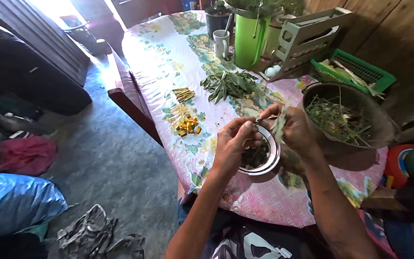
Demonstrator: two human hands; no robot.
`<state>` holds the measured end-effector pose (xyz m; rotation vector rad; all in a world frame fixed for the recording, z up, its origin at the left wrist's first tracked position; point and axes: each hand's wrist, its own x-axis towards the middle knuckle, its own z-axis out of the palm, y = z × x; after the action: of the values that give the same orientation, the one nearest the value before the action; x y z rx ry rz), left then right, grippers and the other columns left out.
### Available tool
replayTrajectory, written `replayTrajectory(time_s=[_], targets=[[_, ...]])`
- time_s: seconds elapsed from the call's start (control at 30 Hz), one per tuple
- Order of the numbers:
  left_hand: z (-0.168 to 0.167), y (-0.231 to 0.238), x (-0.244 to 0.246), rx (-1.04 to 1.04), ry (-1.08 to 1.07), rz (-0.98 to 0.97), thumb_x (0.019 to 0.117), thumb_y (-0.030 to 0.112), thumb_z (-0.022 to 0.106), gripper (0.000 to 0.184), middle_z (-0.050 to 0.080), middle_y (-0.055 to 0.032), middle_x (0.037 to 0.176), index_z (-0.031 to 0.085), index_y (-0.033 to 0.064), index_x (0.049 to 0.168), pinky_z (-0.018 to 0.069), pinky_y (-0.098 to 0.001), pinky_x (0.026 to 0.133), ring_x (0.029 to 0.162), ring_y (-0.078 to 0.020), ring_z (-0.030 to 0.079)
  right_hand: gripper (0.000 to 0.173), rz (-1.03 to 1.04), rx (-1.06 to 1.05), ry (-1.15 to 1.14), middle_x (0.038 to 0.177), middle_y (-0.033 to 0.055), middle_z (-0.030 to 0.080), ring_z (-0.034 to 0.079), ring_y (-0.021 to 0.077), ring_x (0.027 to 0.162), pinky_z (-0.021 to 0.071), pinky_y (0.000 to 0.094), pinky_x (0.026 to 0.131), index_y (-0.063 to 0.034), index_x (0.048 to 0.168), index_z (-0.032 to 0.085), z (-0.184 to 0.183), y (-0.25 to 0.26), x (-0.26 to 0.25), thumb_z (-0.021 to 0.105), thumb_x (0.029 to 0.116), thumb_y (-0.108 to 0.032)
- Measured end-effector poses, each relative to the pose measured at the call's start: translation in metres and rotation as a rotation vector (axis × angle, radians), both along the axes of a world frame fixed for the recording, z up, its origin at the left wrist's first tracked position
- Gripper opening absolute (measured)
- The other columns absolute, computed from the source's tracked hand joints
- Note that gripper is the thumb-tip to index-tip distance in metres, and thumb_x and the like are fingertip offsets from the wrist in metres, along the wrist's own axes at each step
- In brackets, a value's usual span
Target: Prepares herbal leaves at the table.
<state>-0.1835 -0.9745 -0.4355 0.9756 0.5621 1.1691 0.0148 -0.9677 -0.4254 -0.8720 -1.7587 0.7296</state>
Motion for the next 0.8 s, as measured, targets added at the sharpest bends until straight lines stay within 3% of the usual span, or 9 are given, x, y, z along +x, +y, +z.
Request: replayTrajectory(time_s=[0.1, 0.2, 0.3, 0.4, 0.47, 0.53, 0.6, 0.67, 0.8], targets=[[-0.004, -0.001, 0.001, 0.040, -0.015, 0.036, 0.1002, 0.009, 0.062, 0.025, 0.069, -0.0127, 0.100, 0.064, 0.0023, 0.124, 0.0620, -0.0347, 0.076, 0.079, -0.0177, 0.070, 0.014, -0.042, -0.125, 0.046, 0.087, 0.0009, 0.067, 0.050, 0.0047, 0.051, 0.0427, 0.0172, 0.042, -0.0106, 0.107, 0.066, -0.003, -0.002, -0.003, 0.065, 0.0938, -0.007], [-0.006, -0.002, 0.003, 0.122, 0.074, 0.114, 0.0984, 0.007, 0.065, 0.019, 0.069, -0.0123, 0.096, 0.066, 0.0019, 0.117, 0.0624, -0.0335, 0.071, 0.075, -0.0180, 0.070, 0.013, -0.011, -0.148, 0.075, 0.082, 0.0029, 0.064, 0.046, 0.0063, 0.045, 0.0388, 0.0181, 0.037, -0.0103, 0.106, 0.065, -0.004, -0.002, -0.004, 0.065, 0.0930, -0.010], [-0.010, 0.000, 0.003, 0.202, 0.181, 0.181, 0.1018, 0.008, 0.062, 0.009, 0.067, -0.0107, 0.089, 0.066, 0.0017, 0.107, 0.0617, -0.0316, 0.065, 0.069, -0.0169, 0.067, 0.017, 0.051, -0.113, 0.056, 0.090, 0.0017, 0.066, 0.053, 0.0049, 0.055, 0.0445, 0.0169, 0.044, -0.0100, 0.108, 0.064, -0.003, 0.000, -0.006, 0.067, 0.0918, -0.009], [-0.012, 0.000, 0.001, 0.217, 0.214, 0.191, 0.1016, 0.007, 0.061, 0.009, 0.067, -0.0110, 0.090, 0.066, 0.0014, 0.107, 0.0620, -0.0319, 0.064, 0.068, -0.0174, 0.068, 0.034, 0.116, -0.049, -0.026, 0.115, 0.0032, 0.070, 0.068, 0.0076, 0.084, 0.0574, 0.0200, 0.061, -0.0060, 0.123, 0.065, 0.002, 0.001, -0.005, 0.067, 0.0890, -0.006], [-0.012, -0.001, 0.000, 0.213, 0.220, 0.199, 0.1011, 0.007, 0.063, 0.009, 0.068, -0.0106, 0.090, 0.066, 0.0016, 0.107, 0.0617, -0.0308, 0.063, 0.067, -0.0162, 0.067, 0.033, 0.160, -0.037, -0.005, 0.116, 0.0032, 0.069, 0.065, 0.0063, 0.080, 0.0560, 0.0190, 0.061, -0.0052, 0.123, 0.066, -0.003, 0.003, -0.006, 0.068, 0.0899, -0.006], [-0.012, -0.002, -0.001, 0.228, 0.246, 0.207, 0.1014, 0.007, 0.062, 0.009, 0.069, -0.0103, 0.091, 0.066, 0.0016, 0.107, 0.0605, -0.0288, 0.061, 0.067, -0.0152, 0.067, 0.024, 0.156, -0.017, -0.034, 0.109, 0.0032, 0.069, 0.065, 0.0059, 0.077, 0.0575, 0.0191, 0.064, -0.0038, 0.113, 0.068, -0.004, 0.002, -0.006, 0.066, 0.0897, 0.003], [-0.012, -0.002, -0.003, 0.241, 0.284, 0.206, 0.1018, 0.007, 0.061, 0.009, 0.069, -0.0098, 0.091, 0.066, 0.0017, 0.106, 0.0603, -0.0289, 0.061, 0.067, -0.0154, 0.066, 0.013, 0.116, 0.000, -0.053, 0.099, 0.0011, 0.068, 0.061, 0.0039, 0.069, 0.0530, 0.0166, 0.058, -0.0056, 0.105, 0.067, -0.004, -0.001, -0.006, 0.065, 0.0922, -0.004], [-0.014, -0.001, -0.006, 0.257, 0.322, 0.203, 0.1019, 0.007, 0.060, 0.008, 0.067, -0.0095, 0.090, 0.066, 0.0019, 0.105, 0.0610, -0.0304, 0.062, 0.067, -0.0159, 0.066, 0.012, 0.090, 0.013, -0.061, 0.097, -0.0015, 0.066, 0.060, 0.0028, 0.073, 0.0519, 0.0154, 0.060, -0.0088, 0.104, 0.064, -0.002, -0.003, 0.000, 0.066, 0.0966, -0.018], [-0.015, -0.001, -0.009, 0.254, 0.341, 0.195, 0.1019, 0.008, 0.061, 0.008, 0.067, -0.0093, 0.089, 0.065, 0.0026, 0.104, 0.0617, -0.0326, 0.062, 0.068, -0.0176, 0.067, 0.025, 0.042, -0.007, -0.111, 0.113, 0.0025, 0.069, 0.062, 0.0058, 0.072, 0.0537, 0.0183, 0.059, -0.0055, 0.114, 0.067, 0.001, -0.004, 0.011, 0.069, 0.0898, -0.006]])
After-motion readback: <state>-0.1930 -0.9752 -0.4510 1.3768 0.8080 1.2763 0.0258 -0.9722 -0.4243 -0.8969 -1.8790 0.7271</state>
